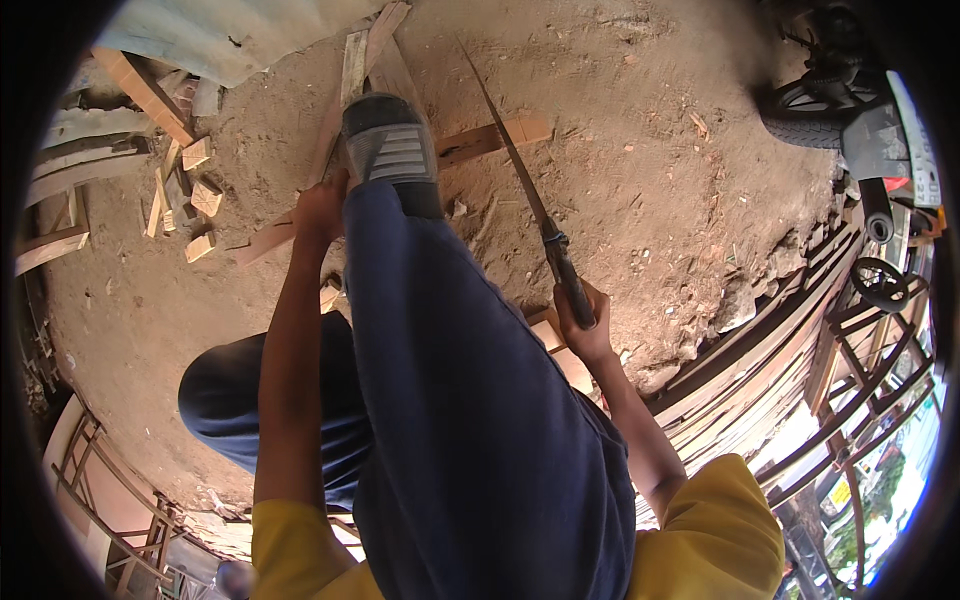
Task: The person squats on the ground and uses a hand saw to cut a small wooden plank resting on a support. The person holds the wood with the left hand and saws with the right hand, producing sawdust as the cut progresses.
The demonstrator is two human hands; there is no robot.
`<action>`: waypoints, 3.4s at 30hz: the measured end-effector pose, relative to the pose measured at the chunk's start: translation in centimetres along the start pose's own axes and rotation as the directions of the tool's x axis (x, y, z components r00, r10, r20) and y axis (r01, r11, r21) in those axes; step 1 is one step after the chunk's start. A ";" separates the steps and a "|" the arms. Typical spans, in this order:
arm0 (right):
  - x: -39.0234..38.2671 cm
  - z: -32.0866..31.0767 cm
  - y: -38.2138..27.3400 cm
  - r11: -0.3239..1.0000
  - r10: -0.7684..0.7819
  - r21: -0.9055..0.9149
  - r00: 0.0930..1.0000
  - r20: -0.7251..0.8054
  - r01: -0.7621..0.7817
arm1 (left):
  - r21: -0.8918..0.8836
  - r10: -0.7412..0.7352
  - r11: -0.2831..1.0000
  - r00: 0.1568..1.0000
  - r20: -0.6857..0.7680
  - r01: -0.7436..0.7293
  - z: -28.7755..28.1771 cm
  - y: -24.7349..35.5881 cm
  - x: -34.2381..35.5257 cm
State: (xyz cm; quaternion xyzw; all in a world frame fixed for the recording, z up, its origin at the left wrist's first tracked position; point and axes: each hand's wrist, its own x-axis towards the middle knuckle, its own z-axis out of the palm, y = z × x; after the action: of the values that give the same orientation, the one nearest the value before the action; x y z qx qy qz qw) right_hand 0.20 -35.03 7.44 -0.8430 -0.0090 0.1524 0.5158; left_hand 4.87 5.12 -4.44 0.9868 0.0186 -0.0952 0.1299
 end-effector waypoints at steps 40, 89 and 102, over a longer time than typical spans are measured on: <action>4.0 2.5 -1.8 0.996 0.042 0.080 0.999 -0.035 -0.039 | -0.045 -0.074 0.996 0.997 -0.038 0.072 -0.1 0.6 0.2; 2.4 1.8 -0.7 0.988 0.085 0.130 0.996 -0.015 -0.082 | -0.100 -0.017 0.995 0.999 -0.038 0.013 -0.3 0.3 -0.3; -1.6 -0.3 0.2 0.998 -0.021 -0.054 0.999 -0.035 0.019 | -0.237 -0.098 0.969 0.991 -0.093 0.074 -0.5 0.8 -0.3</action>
State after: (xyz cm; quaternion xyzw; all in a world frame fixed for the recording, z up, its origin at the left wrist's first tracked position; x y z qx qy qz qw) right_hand -1.24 -35.60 7.78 -0.8589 -0.0122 0.1319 0.4947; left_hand 4.70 4.51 -3.67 0.9665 0.0793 -0.0464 0.2395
